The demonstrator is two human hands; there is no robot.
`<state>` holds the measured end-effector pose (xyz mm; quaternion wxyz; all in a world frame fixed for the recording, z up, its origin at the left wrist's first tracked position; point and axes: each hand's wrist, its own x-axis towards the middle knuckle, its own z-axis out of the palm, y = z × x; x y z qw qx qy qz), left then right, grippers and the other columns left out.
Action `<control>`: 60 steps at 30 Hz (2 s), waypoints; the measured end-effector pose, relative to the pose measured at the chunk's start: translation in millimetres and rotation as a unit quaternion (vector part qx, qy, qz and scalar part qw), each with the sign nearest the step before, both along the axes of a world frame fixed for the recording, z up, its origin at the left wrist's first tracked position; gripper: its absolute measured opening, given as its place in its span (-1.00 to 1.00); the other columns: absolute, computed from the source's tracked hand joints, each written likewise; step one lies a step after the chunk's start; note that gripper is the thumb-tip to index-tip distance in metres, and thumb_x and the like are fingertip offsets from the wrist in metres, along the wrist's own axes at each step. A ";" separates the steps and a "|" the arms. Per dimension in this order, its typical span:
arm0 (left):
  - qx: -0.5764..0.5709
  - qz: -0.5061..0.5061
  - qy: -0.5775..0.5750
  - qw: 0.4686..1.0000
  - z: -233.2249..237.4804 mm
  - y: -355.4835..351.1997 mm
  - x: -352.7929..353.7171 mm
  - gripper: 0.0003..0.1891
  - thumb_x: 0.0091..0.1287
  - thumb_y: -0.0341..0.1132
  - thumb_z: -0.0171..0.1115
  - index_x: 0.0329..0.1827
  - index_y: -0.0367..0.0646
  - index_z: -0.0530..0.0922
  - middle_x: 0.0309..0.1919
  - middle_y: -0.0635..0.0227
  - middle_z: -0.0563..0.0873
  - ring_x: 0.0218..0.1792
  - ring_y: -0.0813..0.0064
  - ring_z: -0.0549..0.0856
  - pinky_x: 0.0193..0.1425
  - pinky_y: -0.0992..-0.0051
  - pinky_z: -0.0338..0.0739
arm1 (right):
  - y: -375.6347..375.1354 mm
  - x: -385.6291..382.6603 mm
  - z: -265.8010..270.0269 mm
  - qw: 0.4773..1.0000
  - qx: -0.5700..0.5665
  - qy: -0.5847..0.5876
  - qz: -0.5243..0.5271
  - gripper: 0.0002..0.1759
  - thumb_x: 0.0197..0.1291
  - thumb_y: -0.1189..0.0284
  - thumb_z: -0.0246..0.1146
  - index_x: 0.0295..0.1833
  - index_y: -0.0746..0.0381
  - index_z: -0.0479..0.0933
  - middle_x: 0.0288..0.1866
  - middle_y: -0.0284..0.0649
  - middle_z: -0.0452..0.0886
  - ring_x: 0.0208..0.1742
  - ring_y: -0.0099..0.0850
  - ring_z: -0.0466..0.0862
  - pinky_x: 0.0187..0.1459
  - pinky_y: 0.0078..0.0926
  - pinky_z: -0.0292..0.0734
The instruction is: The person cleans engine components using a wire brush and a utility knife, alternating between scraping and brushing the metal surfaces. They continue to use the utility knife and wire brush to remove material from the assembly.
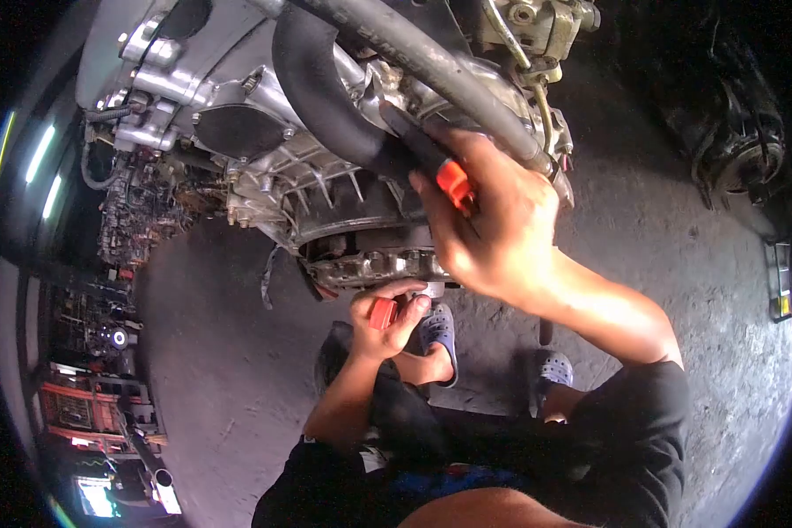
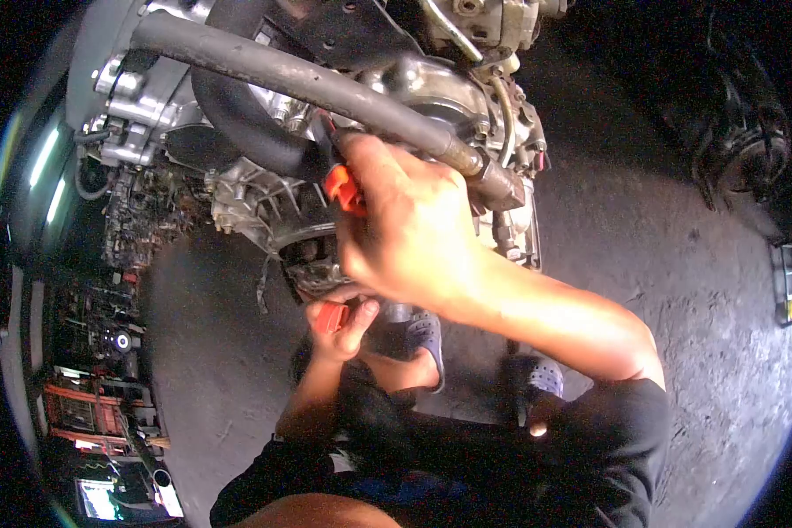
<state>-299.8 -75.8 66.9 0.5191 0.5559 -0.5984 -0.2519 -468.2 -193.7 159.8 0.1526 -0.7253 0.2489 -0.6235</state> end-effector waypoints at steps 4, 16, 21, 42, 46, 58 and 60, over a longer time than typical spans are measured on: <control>-0.059 -0.004 -0.023 0.998 -5.8 -2.6 4.6 -0.83 0.17 -0.43 0.39 -0.20 -0.29 0.67 -0.47 0.38 0.70 -0.49 0.67 0.58 -0.39 0.64 0.44 | -3.4 -1.8 0.5 0.999 -0.031 -0.007 -0.003 -0.65 -0.01 0.56 0.37 -0.05 0.36 0.53 -0.39 -0.05 0.64 -0.43 -0.19 0.70 -0.38 -0.40 0.59; -0.047 -0.019 -0.045 0.998 -4.2 -4.5 1.5 -0.81 0.15 -0.43 0.38 -0.20 -0.29 0.67 -0.53 0.42 0.65 -0.54 0.67 0.53 -0.43 0.63 0.39 | -7.9 0.4 -3.6 0.998 -0.051 -0.020 0.005 -0.65 -0.03 0.59 0.38 -0.07 0.39 0.54 -0.33 -0.04 0.66 -0.38 -0.15 0.71 -0.35 -0.41 0.60; -0.033 -0.017 -0.021 0.999 -8.1 -1.3 2.7 -0.83 0.16 -0.45 0.37 -0.20 -0.31 0.66 -0.54 0.45 0.62 -0.54 0.70 0.50 -0.44 0.63 0.37 | -5.2 -1.2 4.0 0.998 -0.061 -0.011 -0.012 -0.65 -0.03 0.60 0.37 -0.07 0.36 0.52 -0.31 -0.04 0.65 -0.34 -0.15 0.72 -0.34 -0.39 0.61; -0.034 -0.009 -0.033 0.999 -2.3 -1.6 3.0 -0.82 0.19 -0.39 0.38 -0.22 -0.32 0.67 -0.54 0.43 0.64 -0.52 0.67 0.55 -0.41 0.64 0.42 | -6.9 4.2 -8.1 0.998 -0.057 -0.029 -0.008 -0.65 -0.03 0.61 0.37 -0.06 0.40 0.52 -0.40 -0.04 0.63 -0.45 -0.17 0.69 -0.42 -0.40 0.58; -0.048 -0.008 -0.037 0.998 -1.3 -2.7 4.2 -0.83 0.19 -0.40 0.37 -0.22 -0.32 0.67 -0.53 0.42 0.65 -0.52 0.67 0.56 -0.40 0.64 0.42 | -4.0 2.9 -5.3 0.994 -0.085 -0.063 0.000 -0.66 -0.02 0.59 0.37 -0.08 0.39 0.53 -0.41 -0.03 0.63 -0.45 -0.16 0.70 -0.42 -0.41 0.58; -0.047 -0.013 -0.015 0.999 -2.4 -3.5 0.9 -0.83 0.20 -0.43 0.36 -0.21 -0.35 0.66 -0.54 0.42 0.65 -0.52 0.69 0.56 -0.43 0.65 0.41 | -4.9 -0.6 -0.6 0.996 -0.073 -0.041 0.003 -0.66 -0.04 0.62 0.35 -0.08 0.38 0.51 -0.45 -0.05 0.60 -0.50 -0.14 0.67 -0.46 -0.37 0.56; -0.048 -0.017 -0.029 0.998 -3.7 -4.7 1.0 -0.82 0.20 -0.42 0.36 -0.21 -0.35 0.66 -0.53 0.42 0.65 -0.52 0.69 0.56 -0.42 0.65 0.42 | -6.1 0.4 -3.3 0.999 -0.044 -0.022 -0.003 -0.67 -0.03 0.60 0.35 -0.09 0.39 0.51 -0.45 -0.05 0.60 -0.51 -0.13 0.67 -0.47 -0.36 0.55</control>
